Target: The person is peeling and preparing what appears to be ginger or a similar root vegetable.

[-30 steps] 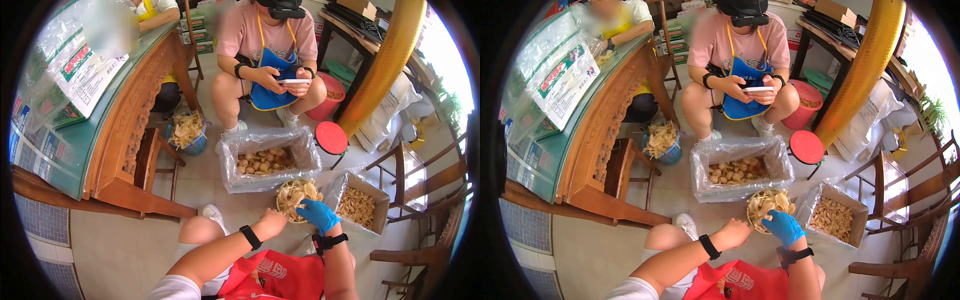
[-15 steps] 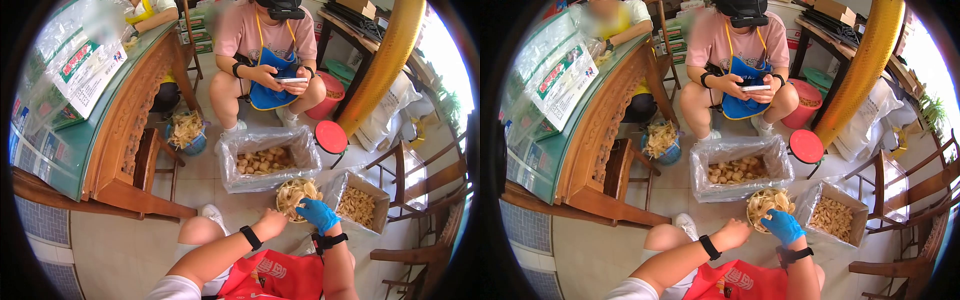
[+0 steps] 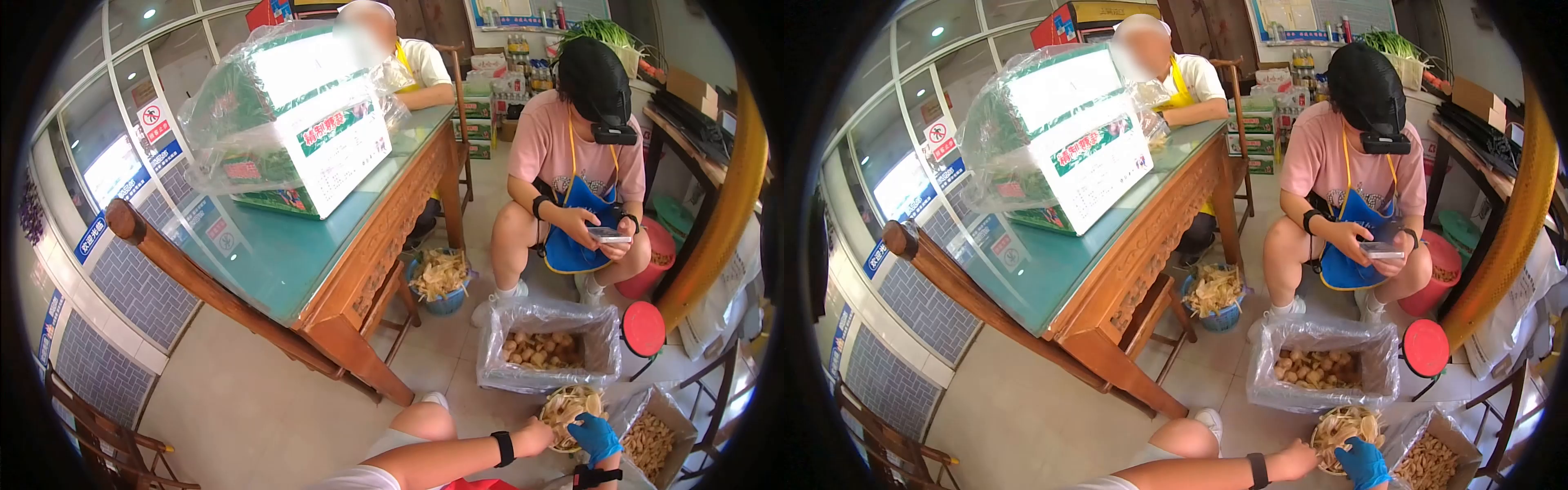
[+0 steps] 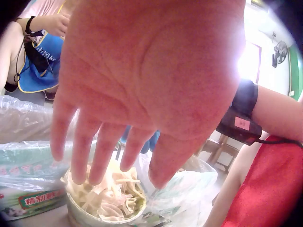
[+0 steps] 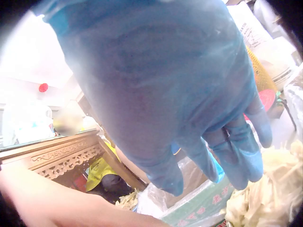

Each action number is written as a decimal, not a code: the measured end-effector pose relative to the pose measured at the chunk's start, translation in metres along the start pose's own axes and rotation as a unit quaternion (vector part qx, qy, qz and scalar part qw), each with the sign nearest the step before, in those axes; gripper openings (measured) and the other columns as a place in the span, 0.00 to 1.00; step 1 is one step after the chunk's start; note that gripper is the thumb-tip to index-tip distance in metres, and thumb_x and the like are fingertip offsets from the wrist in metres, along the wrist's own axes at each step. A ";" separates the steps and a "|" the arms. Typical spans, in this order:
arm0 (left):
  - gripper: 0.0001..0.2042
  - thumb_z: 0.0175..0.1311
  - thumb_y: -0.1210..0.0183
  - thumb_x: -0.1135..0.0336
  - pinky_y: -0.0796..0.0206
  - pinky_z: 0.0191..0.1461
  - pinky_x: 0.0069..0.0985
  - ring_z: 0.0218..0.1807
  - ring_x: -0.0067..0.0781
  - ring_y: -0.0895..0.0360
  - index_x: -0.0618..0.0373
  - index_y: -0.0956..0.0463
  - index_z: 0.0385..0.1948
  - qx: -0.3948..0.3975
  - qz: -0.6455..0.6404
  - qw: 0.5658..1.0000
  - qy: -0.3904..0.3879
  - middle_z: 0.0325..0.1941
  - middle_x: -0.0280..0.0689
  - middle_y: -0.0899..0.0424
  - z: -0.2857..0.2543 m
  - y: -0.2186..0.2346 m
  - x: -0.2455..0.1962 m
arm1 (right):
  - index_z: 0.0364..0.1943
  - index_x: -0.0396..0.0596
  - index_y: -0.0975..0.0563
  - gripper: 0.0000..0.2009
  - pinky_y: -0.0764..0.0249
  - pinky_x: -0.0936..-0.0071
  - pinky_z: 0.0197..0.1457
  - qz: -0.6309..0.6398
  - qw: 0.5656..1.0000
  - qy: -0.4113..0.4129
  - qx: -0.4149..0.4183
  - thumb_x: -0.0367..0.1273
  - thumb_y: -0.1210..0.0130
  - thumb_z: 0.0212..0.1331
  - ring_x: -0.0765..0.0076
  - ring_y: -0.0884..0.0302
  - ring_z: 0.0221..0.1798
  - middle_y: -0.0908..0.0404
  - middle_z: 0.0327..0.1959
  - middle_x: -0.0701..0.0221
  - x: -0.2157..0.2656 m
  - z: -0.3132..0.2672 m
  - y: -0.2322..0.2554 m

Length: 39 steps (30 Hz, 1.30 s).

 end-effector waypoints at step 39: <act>0.17 0.61 0.46 0.67 0.33 0.43 0.28 0.37 0.30 0.24 0.58 0.34 0.51 -0.299 -0.408 0.862 -0.031 0.35 0.38 0.22 -0.096 0.006 0.065 | 0.61 0.51 0.34 0.21 0.55 0.63 0.72 -0.074 0.964 0.241 -0.078 0.34 0.59 0.63 0.67 0.44 0.67 0.34 0.62 0.69 -0.119 0.002 -0.115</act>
Point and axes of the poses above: each hand's wrist, its own z-axis towards the middle knuckle, its own y-axis out of the back of the hand, x = y × z, the point moved 9 cm from there along z, towards the middle knuckle
